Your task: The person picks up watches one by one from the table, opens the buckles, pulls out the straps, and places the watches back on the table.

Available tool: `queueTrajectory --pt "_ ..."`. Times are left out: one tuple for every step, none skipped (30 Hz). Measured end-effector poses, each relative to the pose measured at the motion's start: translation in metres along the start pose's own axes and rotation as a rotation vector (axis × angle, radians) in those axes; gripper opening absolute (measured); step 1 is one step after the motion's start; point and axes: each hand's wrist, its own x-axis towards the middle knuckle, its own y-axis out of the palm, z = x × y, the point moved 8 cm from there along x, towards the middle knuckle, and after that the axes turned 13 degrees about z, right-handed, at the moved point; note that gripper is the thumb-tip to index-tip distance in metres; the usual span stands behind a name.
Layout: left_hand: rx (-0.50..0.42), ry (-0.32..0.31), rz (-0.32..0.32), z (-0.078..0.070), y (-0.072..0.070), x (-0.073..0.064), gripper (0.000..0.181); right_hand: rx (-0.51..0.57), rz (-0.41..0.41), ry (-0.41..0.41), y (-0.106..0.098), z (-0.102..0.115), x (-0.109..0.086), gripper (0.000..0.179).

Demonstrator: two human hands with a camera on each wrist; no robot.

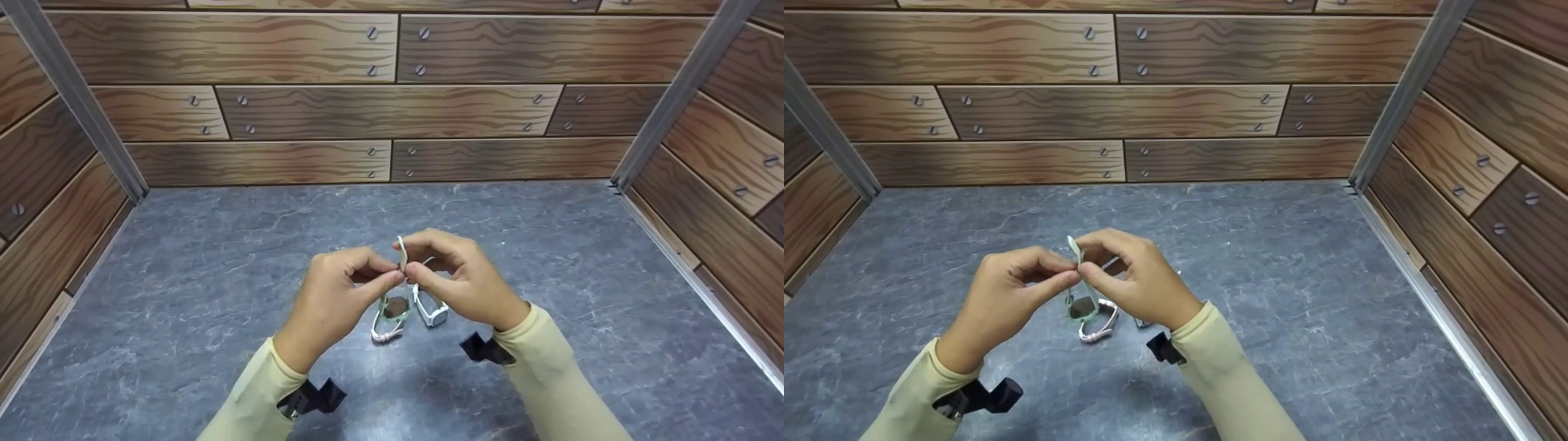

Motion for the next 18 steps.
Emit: queueTrajectory --pt "-0.01 0.0 -0.005 0.0 -0.001 0.0 0.005 -0.006 0.008 -0.001 0.0 0.0 0.0 0.03" --pt "-0.02 -0.002 -0.011 0.001 -0.001 0.0 0.005 -0.013 0.014 -0.004 0.001 0.0 0.0 0.034" --pt "-0.026 -0.003 -0.016 0.001 -0.002 0.0 0.004 -0.021 0.017 -0.005 0.001 0.0 0.0 0.038" --pt "-0.032 -0.005 -0.02 0.002 -0.003 0.0 0.005 -0.027 0.02 -0.007 0.002 0.0 0.0 0.04" --pt "-0.037 -0.009 -0.022 0.003 -0.003 0.0 0.004 -0.028 0.023 -0.008 0.002 0.0 0.001 0.042" --pt "-0.041 -0.013 -0.025 0.003 -0.004 0.0 0.004 -0.029 0.025 -0.004 0.003 0.0 0.001 0.043" --pt "-0.046 -0.016 -0.026 0.003 -0.004 0.0 0.004 -0.03 0.026 0.001 0.003 -0.001 0.001 0.044" --pt "-0.052 -0.018 -0.027 0.004 -0.004 0.0 0.005 -0.026 0.025 0.006 0.004 -0.002 0.002 0.044" --pt "-0.057 -0.017 -0.028 0.004 -0.005 0.0 0.005 -0.018 0.025 0.01 0.005 -0.002 0.002 0.044" --pt "-0.064 -0.016 -0.03 0.005 -0.005 0.0 0.006 -0.004 0.024 0.017 0.005 -0.003 0.003 0.043" --pt "-0.071 -0.014 -0.032 0.005 -0.005 0.0 0.006 0.012 0.022 0.027 0.005 -0.004 0.003 0.042" --pt "-0.081 -0.012 -0.035 0.005 -0.005 0.0 0.007 0.029 0.021 0.039 0.005 -0.005 0.003 0.04" --pt "-0.095 -0.009 -0.039 0.005 -0.005 0.0 0.007 0.049 0.02 0.055 0.005 -0.007 0.003 0.038" --pt "-0.106 -0.007 -0.043 0.005 -0.006 0.0 0.007 0.067 0.022 0.075 0.006 -0.009 0.003 0.035" --pt "-0.116 -0.006 -0.046 0.005 -0.006 0.0 0.007 0.082 0.027 0.099 0.006 -0.011 0.002 0.031" --pt "-0.129 -0.007 -0.048 0.005 -0.007 0.0 0.007 0.094 0.033 0.126 0.007 -0.013 0.002 0.027" --pt "-0.141 -0.008 -0.05 0.005 -0.007 0.0 0.007 0.104 0.039 0.151 0.007 -0.015 0.002 0.023" --pt "-0.149 -0.01 -0.051 0.006 -0.007 0.0 0.008 0.108 0.045 0.173 0.008 -0.017 0.002 0.02"
